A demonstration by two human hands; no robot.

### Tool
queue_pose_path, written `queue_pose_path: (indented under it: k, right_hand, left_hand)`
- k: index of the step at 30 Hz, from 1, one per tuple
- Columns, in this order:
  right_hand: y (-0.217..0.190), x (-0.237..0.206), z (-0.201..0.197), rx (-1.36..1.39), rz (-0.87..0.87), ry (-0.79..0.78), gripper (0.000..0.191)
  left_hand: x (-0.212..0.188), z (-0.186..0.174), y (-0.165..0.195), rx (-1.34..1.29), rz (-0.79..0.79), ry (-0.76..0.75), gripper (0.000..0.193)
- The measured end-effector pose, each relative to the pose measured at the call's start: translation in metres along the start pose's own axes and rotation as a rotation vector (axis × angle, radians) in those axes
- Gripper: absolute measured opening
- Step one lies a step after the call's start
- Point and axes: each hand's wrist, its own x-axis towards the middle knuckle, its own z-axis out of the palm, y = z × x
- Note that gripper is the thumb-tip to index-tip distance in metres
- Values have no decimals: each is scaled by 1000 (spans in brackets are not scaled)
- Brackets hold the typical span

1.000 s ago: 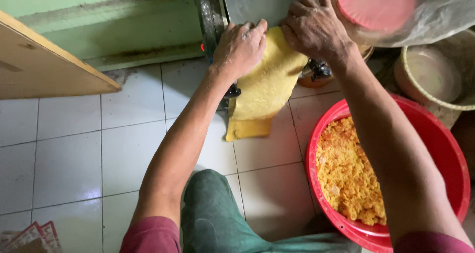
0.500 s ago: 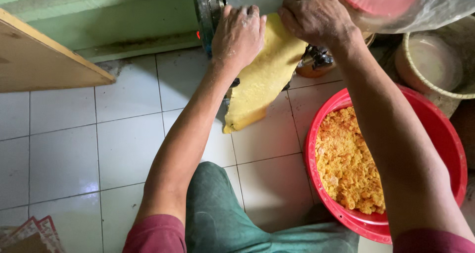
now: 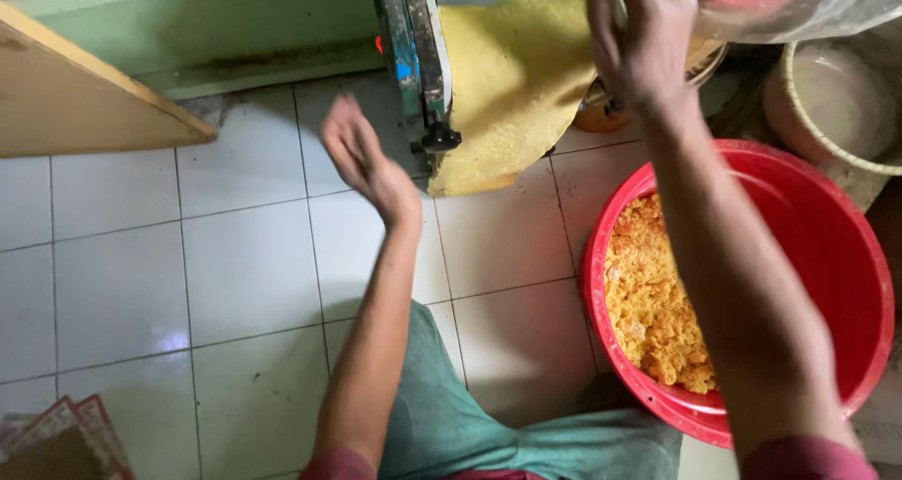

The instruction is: The person sits on the tiled floor and repeatedly feeds a yellow dough mass into a roller machine, guiding the flattened sheet as it exits, folding the sheet, and taking crumbly yellow material from a red basin to feed through the rollers again.

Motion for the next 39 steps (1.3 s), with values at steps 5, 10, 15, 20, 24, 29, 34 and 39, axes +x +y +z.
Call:
queue_pose_path:
  k: [5,10,15,20,24,29,34,39]
  right_hand:
    - [-74,-111,9,485,709,305,22]
    - [-88,-199,56,960,1347,121,30]
    - [-69,-225,89,1026,1316,31,38]
    - [-69,-247,85,1098,1288,-9,35]
    - [-65,-258,78,1213,1308,-37,39]
    - [-54,-265,81,1367,1488,-98,67]
    - [-47,-294,93,1496,1639,-179,54]
    - [-43,-327,102,1550,1654,-345,43]
  left_hand:
    - [-62,-61,-64,154,-449,-328,41]
    - [-65,-70,-110,476,-391,-668,50]
    - [-55,-69,-120,349,-473,-691,60]
    - [-60,-73,-117,410,-503,-824,59]
    - [-66,-78,-120,240,-699,-914,63]
    - [-66,-93,-136,29,-903,-879,65]
    - [-69,-104,-147,-236,-1199,-748,73]
    - [-73,-110,-147,-274,-1346,-604,68]
